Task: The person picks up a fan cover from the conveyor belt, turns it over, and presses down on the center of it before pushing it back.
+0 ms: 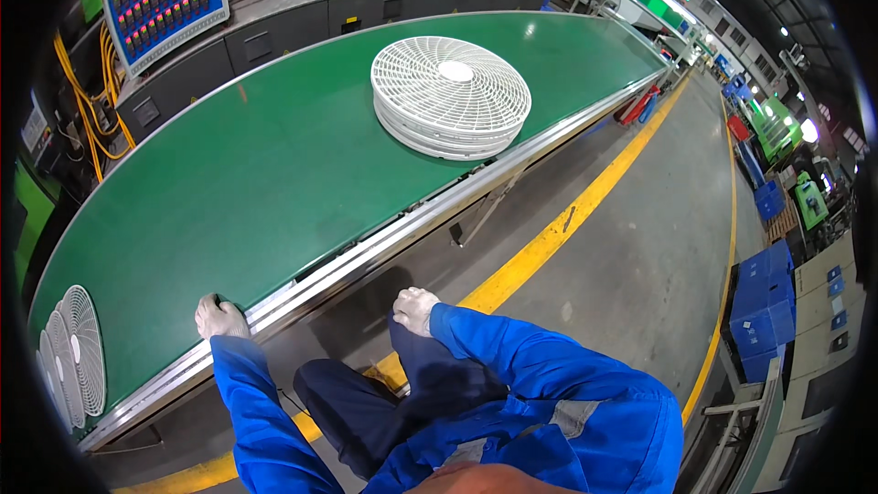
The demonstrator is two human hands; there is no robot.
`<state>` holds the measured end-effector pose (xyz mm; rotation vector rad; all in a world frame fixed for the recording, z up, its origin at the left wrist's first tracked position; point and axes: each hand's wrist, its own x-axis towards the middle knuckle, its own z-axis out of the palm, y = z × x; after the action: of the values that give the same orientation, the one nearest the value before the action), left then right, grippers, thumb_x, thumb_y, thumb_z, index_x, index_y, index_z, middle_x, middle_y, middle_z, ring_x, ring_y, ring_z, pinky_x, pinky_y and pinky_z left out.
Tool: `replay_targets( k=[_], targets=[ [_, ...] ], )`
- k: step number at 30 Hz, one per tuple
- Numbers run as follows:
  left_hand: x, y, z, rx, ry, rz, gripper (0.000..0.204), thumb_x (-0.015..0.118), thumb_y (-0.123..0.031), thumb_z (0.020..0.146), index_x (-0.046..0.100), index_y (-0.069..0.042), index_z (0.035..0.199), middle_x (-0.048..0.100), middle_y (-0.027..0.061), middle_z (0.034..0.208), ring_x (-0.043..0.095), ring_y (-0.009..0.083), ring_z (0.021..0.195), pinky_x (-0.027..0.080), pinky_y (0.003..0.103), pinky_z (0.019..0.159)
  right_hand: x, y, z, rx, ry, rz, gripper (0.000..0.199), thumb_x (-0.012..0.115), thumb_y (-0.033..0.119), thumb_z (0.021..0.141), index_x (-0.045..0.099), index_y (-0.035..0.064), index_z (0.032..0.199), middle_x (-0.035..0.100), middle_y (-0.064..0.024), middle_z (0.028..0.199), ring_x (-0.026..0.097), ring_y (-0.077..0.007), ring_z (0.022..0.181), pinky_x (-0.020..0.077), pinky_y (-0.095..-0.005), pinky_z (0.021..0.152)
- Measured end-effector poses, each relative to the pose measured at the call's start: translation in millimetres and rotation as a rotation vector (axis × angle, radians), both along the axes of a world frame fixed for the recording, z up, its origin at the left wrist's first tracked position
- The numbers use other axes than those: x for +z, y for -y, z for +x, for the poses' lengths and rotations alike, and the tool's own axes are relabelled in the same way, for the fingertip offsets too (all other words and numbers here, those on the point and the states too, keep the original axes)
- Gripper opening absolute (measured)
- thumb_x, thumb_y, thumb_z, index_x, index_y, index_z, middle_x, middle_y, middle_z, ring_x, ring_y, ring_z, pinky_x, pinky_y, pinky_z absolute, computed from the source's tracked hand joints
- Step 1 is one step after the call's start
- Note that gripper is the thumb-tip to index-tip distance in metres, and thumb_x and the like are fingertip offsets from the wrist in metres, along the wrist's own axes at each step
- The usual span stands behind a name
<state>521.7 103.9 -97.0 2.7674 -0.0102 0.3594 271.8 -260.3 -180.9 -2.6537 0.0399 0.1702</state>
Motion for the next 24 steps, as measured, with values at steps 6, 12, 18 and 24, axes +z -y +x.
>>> replay_targets(
  k=[6,12,18,24],
  targets=[
    [3.9,-0.9,-1.7,0.004,-0.011,-0.01,0.036,0.055,-0.017,0.091,0.065,-0.001,0.121,0.064,0.0171,0.131,0.054,0.0361,0.128,0.042,0.047,0.11,-2.0,-1.3,0.6,0.002,0.012,0.0,0.023,0.067,0.027,0.091,0.076,0.0073,0.1,0.068,-0.0167,0.105,0.062,-0.038,0.107,0.0512,-0.0488,0.095],
    [-3.6,1.9,2.1,-0.014,0.063,0.003,0.034,0.056,-0.017,0.09,0.067,-0.002,0.118,0.067,0.0176,0.126,0.059,0.0367,0.123,0.046,0.047,0.106,-0.3,1.2,-3.3,-0.027,0.049,0.012,0.022,0.067,0.026,0.09,0.075,0.007,0.097,0.068,-0.0163,0.103,0.063,-0.0383,0.105,0.0516,-0.049,0.093],
    [0.4,1.1,7.6,0.076,-0.133,0.015,0.034,0.056,-0.016,0.089,0.068,-0.005,0.118,0.069,0.0184,0.127,0.062,0.0357,0.121,0.048,0.047,0.104,-2.3,0.3,-1.7,0.035,0.146,-0.003,0.022,0.066,0.027,0.086,0.074,0.0073,0.089,0.068,-0.0151,0.098,0.064,-0.0371,0.101,0.0527,-0.0483,0.089],
    [-18.7,-6.1,13.0,0.013,0.013,0.104,0.036,0.053,-0.019,0.092,0.068,-0.006,0.122,0.068,0.0161,0.131,0.06,0.0362,0.124,0.046,0.047,0.107,-7.7,2.6,2.3,0.019,0.034,-0.029,0.024,0.065,0.03,0.088,0.074,0.008,0.092,0.067,-0.0145,0.103,0.063,-0.0359,0.105,0.0522,-0.0483,0.093]
  ],
)
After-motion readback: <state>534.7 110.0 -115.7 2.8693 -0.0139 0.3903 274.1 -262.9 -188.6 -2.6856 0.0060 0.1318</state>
